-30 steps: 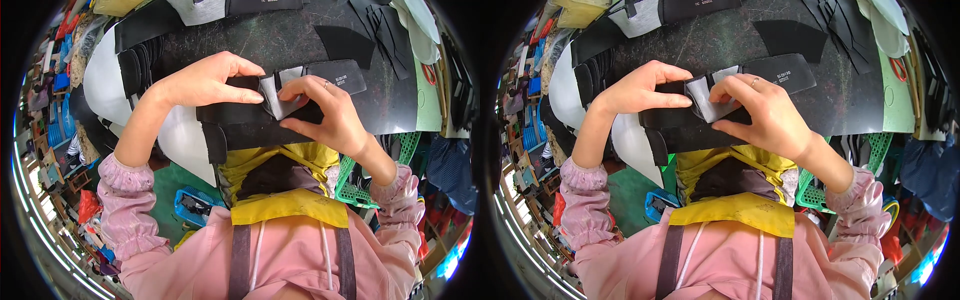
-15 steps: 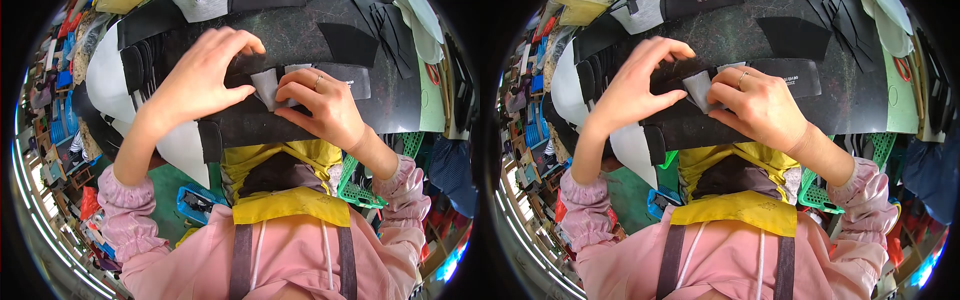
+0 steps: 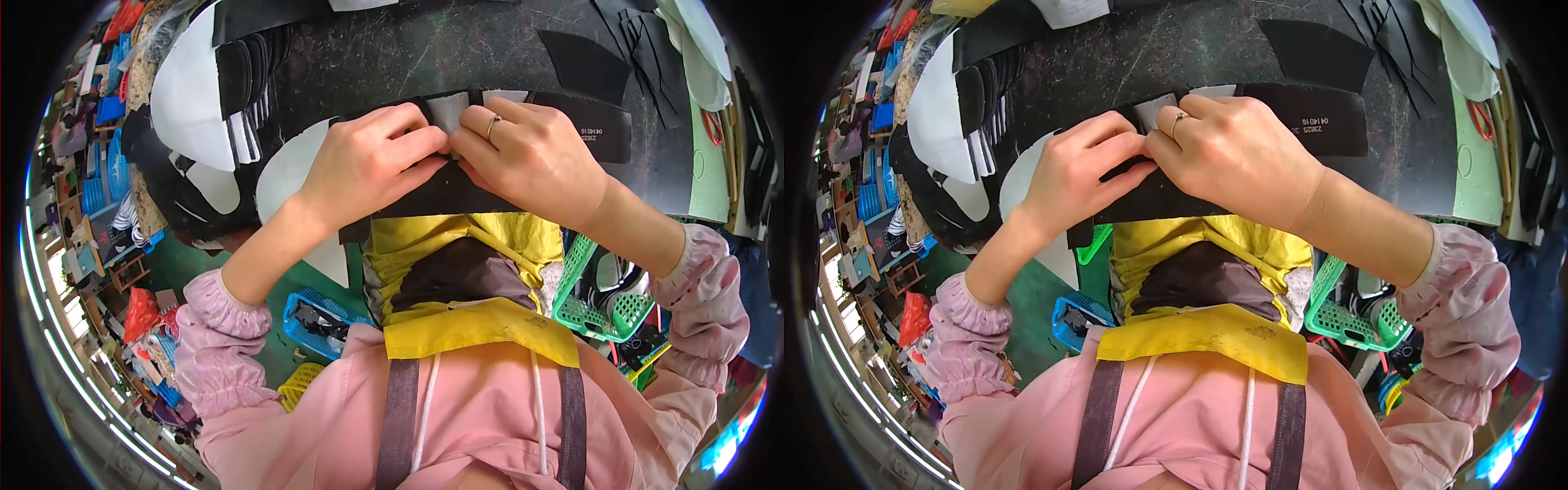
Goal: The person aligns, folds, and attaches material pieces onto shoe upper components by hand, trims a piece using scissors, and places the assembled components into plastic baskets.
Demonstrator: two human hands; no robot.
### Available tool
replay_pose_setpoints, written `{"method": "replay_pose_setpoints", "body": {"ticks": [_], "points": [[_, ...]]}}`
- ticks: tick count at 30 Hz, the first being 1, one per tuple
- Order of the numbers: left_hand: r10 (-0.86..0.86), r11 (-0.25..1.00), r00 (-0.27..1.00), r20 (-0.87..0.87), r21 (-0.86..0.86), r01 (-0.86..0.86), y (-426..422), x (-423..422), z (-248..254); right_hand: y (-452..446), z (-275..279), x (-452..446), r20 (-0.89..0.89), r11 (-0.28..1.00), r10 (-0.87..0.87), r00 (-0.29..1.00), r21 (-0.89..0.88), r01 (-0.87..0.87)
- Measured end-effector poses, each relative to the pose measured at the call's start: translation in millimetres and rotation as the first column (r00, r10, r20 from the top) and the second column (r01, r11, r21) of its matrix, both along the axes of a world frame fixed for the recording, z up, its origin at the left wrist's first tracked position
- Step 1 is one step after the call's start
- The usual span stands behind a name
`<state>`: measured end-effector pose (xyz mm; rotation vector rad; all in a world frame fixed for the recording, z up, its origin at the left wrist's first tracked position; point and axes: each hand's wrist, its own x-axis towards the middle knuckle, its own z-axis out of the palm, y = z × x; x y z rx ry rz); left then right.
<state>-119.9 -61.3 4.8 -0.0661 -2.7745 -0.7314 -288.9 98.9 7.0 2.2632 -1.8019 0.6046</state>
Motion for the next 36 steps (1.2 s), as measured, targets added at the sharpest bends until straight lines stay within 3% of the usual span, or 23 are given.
{"method": "replay_pose_setpoints", "body": {"ticks": [4,10,13,15,22,28,32,36], "points": [[-0.007,0.999,1.0,-0.024,0.043,0.008,-2,-1,-5,0,-1,4,-0.07,0.999,0.025,0.997,-0.033,-0.027],[-0.014,0.998,0.998,-0.06,0.058,0.017,-6,0,-12,-5,-4,-3,-0.027,0.996,0.068,0.997,-0.051,-0.069],[-0.006,0.999,0.997,-0.074,0.046,0.01,-5,1,-14,-5,-7,-13,0.347,0.999,-0.01,0.938,0.042,-0.005],[0.006,0.999,0.996,-0.091,0.046,-0.002,-4,1,-15,-1,-4,-17,0.591,0.983,-0.148,0.793,0.175,0.054],[0.098,0.993,0.99,-0.098,0.08,-0.09,5,1,-12,6,-4,-15,0.73,0.962,-0.263,0.631,0.247,0.114],[0.257,0.956,0.965,-0.051,0.158,-0.246,13,-9,-11,9,15,-2,0.681,0.953,-0.258,0.686,0.294,0.067],[0.299,0.94,0.954,-0.036,0.183,-0.288,15,-10,-11,2,7,4,0.356,0.964,-0.227,0.906,0.216,0.156],[0.345,0.897,0.928,0.14,0.242,-0.37,16,-12,-3,3,6,12,0.275,0.971,-0.234,0.933,0.106,0.213]]}}
